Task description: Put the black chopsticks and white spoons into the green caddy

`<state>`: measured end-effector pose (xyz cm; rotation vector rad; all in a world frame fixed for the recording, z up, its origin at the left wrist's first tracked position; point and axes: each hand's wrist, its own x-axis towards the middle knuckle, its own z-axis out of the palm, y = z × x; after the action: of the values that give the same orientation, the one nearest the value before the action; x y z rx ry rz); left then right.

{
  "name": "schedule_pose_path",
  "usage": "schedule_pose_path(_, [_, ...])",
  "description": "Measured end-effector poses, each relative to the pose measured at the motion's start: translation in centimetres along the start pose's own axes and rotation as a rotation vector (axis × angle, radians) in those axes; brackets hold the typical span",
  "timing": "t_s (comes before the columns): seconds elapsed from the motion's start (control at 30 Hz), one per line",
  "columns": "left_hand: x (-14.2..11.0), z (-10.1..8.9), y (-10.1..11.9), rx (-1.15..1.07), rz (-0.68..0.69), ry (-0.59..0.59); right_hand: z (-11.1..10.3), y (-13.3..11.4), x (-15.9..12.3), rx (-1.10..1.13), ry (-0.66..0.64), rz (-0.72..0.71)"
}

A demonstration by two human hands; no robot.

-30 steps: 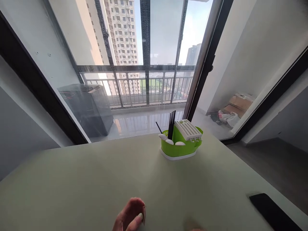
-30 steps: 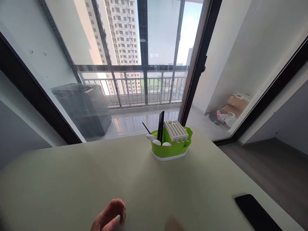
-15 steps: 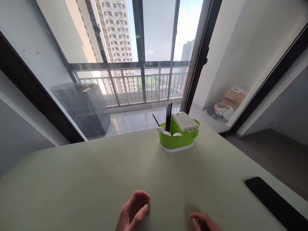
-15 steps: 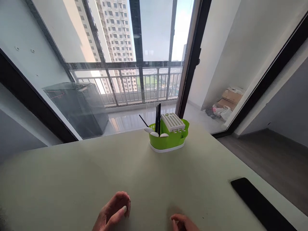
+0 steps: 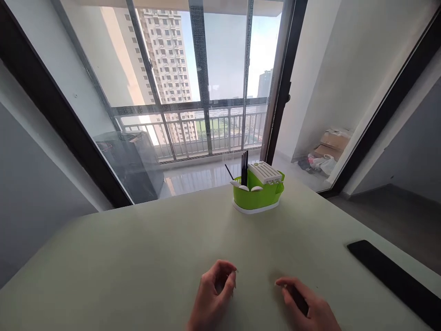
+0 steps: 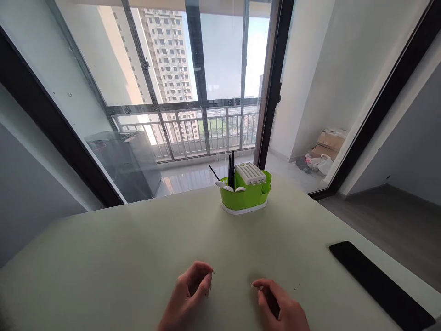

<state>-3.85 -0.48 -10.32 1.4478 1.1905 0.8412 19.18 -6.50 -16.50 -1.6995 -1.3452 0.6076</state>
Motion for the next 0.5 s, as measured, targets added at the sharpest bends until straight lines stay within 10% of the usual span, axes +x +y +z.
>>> schedule_pose_path(0.2, [-0.3,0.0,-0.4,0.006,0.050,0.005,-0.1,-0.3,4.9,-0.017,-0.108,-0.061])
schedule_pose_path(0.5, [-0.6,0.3,-0.6,0.020,0.063,-0.008,3.4,2.5,16.6,-0.039,0.385,-0.172])
